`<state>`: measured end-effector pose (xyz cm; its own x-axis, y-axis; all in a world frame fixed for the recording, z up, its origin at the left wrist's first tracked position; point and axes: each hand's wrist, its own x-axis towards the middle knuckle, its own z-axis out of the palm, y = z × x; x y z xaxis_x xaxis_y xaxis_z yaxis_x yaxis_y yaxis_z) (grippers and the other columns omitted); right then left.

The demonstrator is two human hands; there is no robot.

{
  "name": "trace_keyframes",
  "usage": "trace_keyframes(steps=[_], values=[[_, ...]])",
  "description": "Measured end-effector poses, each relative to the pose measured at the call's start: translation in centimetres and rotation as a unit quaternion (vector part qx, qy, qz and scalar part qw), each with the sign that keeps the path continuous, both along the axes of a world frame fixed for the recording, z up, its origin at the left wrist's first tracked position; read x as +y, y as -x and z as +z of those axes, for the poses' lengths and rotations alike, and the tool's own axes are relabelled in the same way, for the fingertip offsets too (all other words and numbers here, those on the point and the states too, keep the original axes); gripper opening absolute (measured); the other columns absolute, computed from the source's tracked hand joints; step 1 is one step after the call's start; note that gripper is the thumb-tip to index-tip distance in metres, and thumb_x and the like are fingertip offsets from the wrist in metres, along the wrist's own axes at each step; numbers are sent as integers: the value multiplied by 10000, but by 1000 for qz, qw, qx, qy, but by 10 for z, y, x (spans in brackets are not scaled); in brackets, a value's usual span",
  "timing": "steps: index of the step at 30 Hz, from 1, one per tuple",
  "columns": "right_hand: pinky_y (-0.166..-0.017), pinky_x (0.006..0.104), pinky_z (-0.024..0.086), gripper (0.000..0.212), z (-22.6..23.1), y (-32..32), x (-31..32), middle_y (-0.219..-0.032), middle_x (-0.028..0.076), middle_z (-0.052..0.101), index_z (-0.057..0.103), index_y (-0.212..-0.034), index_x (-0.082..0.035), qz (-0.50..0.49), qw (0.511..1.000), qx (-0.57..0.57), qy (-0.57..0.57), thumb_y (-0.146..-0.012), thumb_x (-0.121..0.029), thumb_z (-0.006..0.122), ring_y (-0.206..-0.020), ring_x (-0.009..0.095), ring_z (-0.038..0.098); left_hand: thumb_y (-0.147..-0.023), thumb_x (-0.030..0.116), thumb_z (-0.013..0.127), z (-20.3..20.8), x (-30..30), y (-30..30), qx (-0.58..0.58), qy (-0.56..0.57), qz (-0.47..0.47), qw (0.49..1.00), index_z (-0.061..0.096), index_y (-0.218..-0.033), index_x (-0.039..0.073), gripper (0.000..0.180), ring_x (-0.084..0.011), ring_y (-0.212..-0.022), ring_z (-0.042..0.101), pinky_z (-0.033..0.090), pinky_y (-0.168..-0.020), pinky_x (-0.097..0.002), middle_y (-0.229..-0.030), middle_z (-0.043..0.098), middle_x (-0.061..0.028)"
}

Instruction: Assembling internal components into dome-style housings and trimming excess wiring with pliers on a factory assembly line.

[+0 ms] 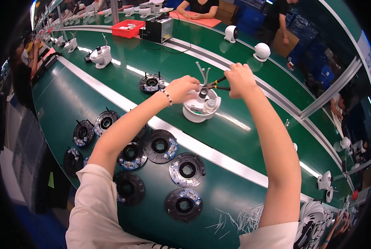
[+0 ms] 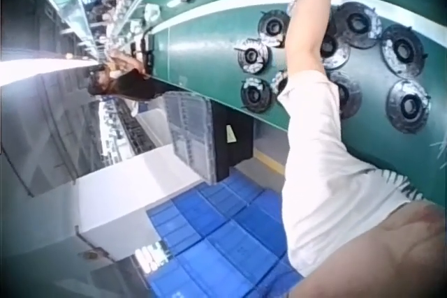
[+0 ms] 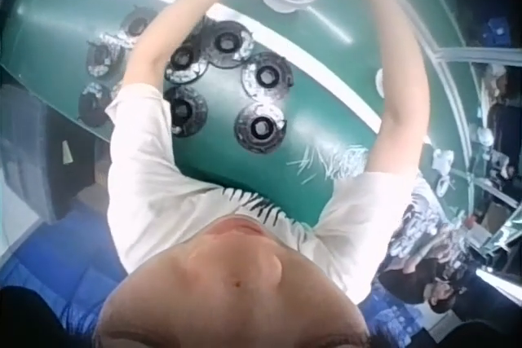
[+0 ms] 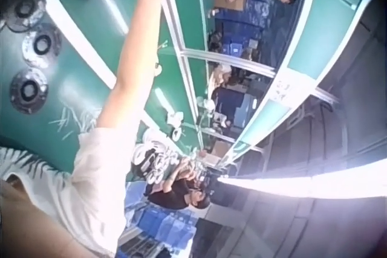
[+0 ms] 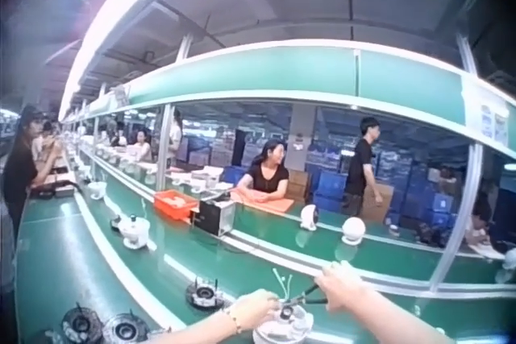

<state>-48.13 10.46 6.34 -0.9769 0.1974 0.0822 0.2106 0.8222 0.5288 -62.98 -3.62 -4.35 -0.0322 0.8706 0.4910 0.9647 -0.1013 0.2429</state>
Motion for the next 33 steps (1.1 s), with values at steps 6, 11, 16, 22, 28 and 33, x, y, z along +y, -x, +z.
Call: trace_keyframes(steps=[6,11,16,22,28,33], values=[[-746,306,388,374,-10,3,3,-871,76,530,588,-864,-85,20,1000,-8,20,-501,-135,657,-886,217,495,-688,95,580,-9,20,11,-65,-85,9,994,630,-739,42,88,-268,-664,585,472,-627,-338,-701,609,-108],[-727,322,413,383,-7,-2,6,-831,83,550,602,-868,-90,23,999,-7,35,-492,-143,657,-867,223,522,-687,96,573,6,28,-4,-87,-45,34,995,644,-752,75,98,-268,-665,587,475,-633,-334,-706,611,-111],[-670,354,466,317,-3,-11,10,-766,107,577,625,-802,-95,-24,996,-49,72,-489,-139,650,-772,263,564,-694,84,580,8,26,-8,-105,-102,38,989,643,-752,70,87,-253,-637,595,480,-601,-315,-706,615,-109],[-712,352,452,356,42,-59,31,-802,119,568,617,-879,-81,-47,992,95,65,-524,-109,616,-815,278,545,-679,80,624,32,1,-103,-266,-256,-212,905,631,-792,32,123,-252,-637,607,487,-594,-310,-733,621,-129],[-708,369,446,403,70,-95,12,-826,136,552,583,-909,-49,2,986,162,48,-507,-75,596,-826,305,535,-630,48,606,56,-47,-102,-203,36,-163,965,570,-960,12,334,-314,-859,565,452,-773,-355,-907,591,-165],[-657,389,409,412,57,-117,-4,-767,151,483,535,-876,-24,94,968,227,50,-466,-20,580,-770,334,497,-638,219,659,-4,-62,19,60,181,254,948,568,-961,63,370,-272,-988,505,458,-770,-386,-1014,551,-121]])
